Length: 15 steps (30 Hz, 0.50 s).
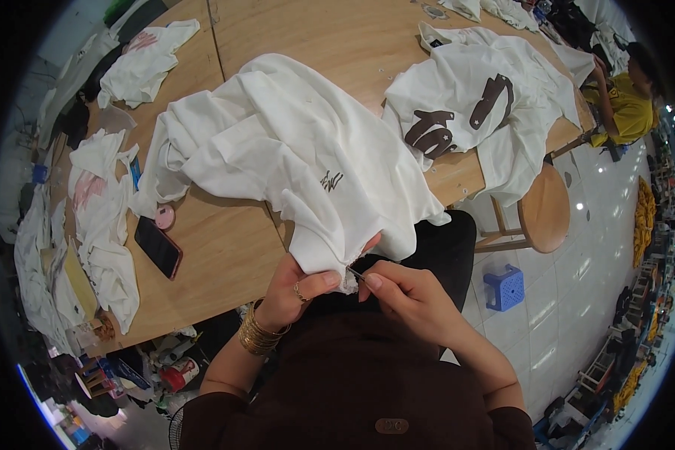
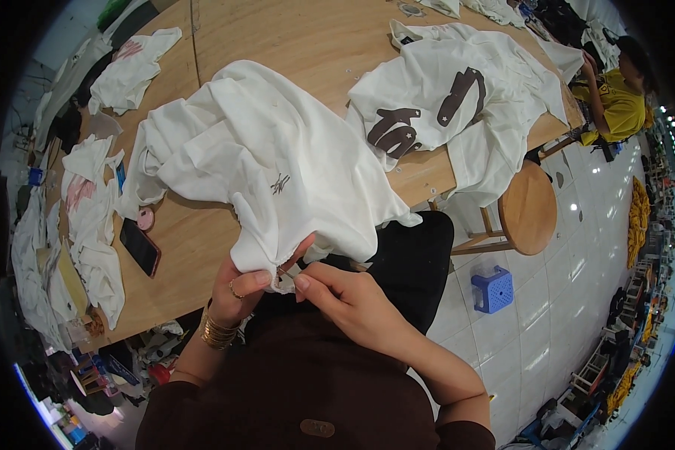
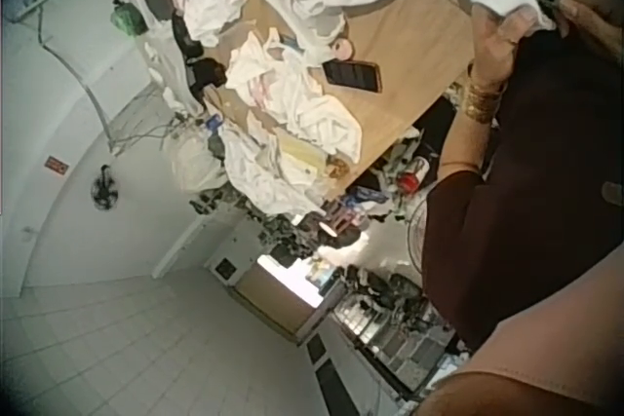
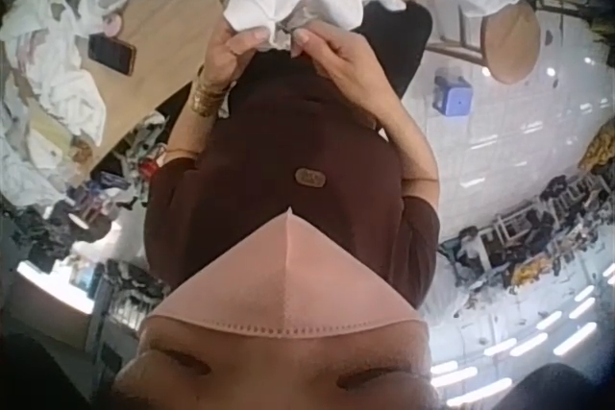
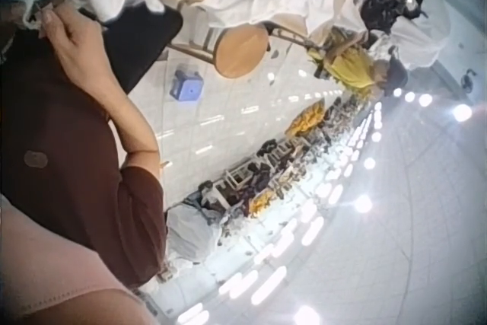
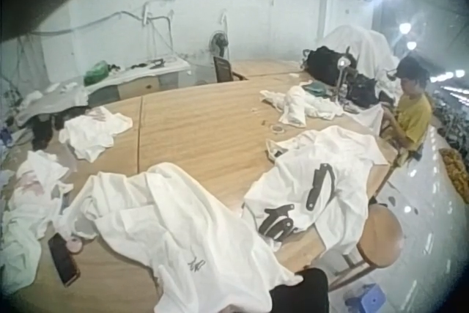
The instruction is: Trimming excess threads from white t-shirts using thread snips.
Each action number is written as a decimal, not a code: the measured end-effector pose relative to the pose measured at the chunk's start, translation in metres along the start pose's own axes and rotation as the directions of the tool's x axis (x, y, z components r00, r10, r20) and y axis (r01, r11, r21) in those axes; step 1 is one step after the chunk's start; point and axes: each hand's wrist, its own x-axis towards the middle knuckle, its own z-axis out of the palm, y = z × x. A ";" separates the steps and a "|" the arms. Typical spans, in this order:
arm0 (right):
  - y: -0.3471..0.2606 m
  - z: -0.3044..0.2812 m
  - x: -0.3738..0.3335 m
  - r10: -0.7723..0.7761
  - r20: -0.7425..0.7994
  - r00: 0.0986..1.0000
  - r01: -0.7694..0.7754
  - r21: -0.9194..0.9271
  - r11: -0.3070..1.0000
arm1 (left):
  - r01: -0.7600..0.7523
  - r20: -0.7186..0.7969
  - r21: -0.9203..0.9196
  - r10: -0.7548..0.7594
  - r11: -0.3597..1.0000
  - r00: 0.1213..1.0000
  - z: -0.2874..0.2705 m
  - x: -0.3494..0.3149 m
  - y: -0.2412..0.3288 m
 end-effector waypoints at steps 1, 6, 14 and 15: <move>0.000 -0.001 0.000 0.044 0.019 0.999 -0.045 0.040 0.998 | -0.001 0.011 0.003 0.001 1.000 1.000 -0.001 0.000 0.000; 0.003 0.001 0.001 0.091 0.038 0.995 -0.094 0.098 0.991 | -0.014 0.009 0.048 0.013 0.999 1.000 0.000 0.001 0.000; 0.006 0.000 -0.001 0.034 -0.070 0.997 -0.034 0.007 0.999 | -0.066 0.023 0.090 0.064 0.994 0.998 -0.003 -0.001 -0.003; 0.005 0.000 -0.003 0.035 -0.068 0.997 -0.035 0.007 0.999 | -0.045 0.038 0.125 0.041 0.991 0.998 -0.005 0.000 -0.001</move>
